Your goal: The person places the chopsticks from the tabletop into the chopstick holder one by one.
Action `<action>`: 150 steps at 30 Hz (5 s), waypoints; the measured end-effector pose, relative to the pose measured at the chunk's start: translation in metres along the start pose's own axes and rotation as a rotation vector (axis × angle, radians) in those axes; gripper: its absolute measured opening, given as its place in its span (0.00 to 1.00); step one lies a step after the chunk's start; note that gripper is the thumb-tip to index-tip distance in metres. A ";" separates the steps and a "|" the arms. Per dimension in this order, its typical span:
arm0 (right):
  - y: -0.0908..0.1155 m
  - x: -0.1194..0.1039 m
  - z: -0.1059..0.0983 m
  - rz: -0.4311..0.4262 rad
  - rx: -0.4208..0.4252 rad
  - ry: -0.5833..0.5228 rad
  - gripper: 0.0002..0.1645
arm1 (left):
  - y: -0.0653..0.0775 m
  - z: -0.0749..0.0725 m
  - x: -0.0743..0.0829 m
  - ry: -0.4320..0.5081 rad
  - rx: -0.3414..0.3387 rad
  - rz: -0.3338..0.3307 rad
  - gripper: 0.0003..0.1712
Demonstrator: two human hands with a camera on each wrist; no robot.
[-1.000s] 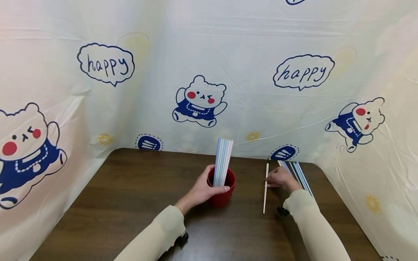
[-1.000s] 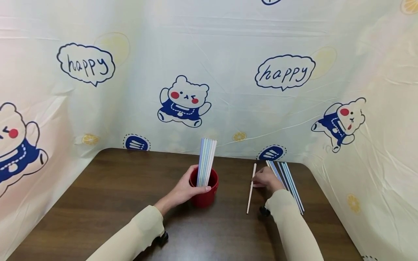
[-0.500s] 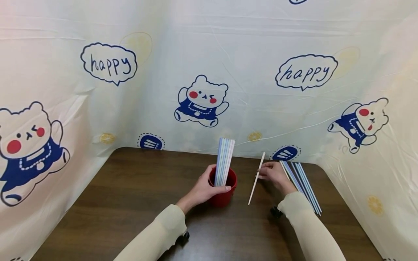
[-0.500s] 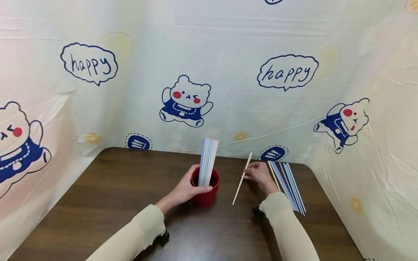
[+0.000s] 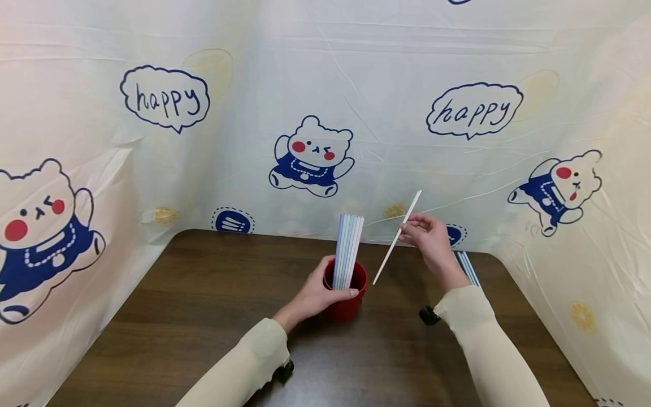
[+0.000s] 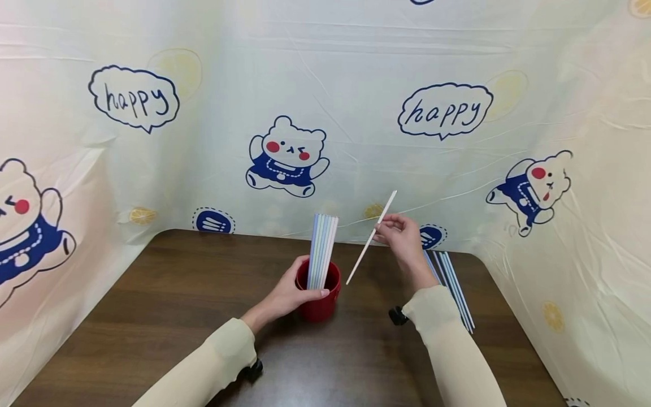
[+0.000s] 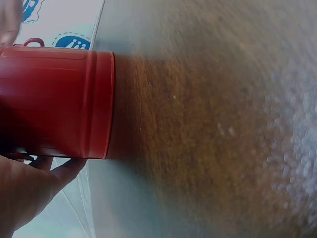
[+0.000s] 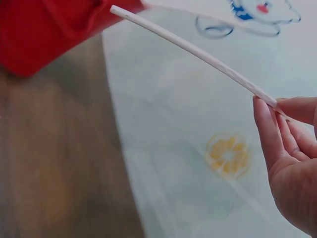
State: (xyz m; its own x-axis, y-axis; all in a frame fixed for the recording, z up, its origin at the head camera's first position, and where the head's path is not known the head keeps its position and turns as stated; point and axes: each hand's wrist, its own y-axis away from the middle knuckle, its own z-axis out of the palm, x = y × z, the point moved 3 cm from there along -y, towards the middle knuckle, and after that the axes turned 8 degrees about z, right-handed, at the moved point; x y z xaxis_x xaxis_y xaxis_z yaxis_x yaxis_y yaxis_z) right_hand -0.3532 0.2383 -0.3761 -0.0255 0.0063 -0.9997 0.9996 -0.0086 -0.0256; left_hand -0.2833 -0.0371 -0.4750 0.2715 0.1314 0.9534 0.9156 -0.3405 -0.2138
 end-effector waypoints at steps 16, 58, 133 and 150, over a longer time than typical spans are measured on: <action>0.011 -0.017 0.042 -0.202 -0.096 0.122 0.15 | 0.000 0.000 0.003 -0.005 -0.001 -0.005 0.49; 0.031 0.040 0.070 -0.188 -0.216 0.484 0.17 | 0.002 -0.001 0.003 0.015 -0.009 0.001 0.48; -0.019 0.103 -0.103 0.180 0.062 1.138 0.24 | 0.001 -0.001 0.003 -0.007 -0.003 -0.023 0.50; -0.013 0.100 -0.090 0.481 0.107 0.668 0.05 | 0.001 -0.002 0.004 0.000 -0.009 -0.014 0.50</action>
State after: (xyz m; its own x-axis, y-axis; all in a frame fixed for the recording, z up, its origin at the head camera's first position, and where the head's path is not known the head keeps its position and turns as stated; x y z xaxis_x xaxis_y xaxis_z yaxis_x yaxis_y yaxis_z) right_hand -0.3677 0.3287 -0.4755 0.4489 0.5698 -0.6884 0.8929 -0.2571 0.3695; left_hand -0.2815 -0.0385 -0.4713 0.2586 0.1361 0.9563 0.9167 -0.3467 -0.1985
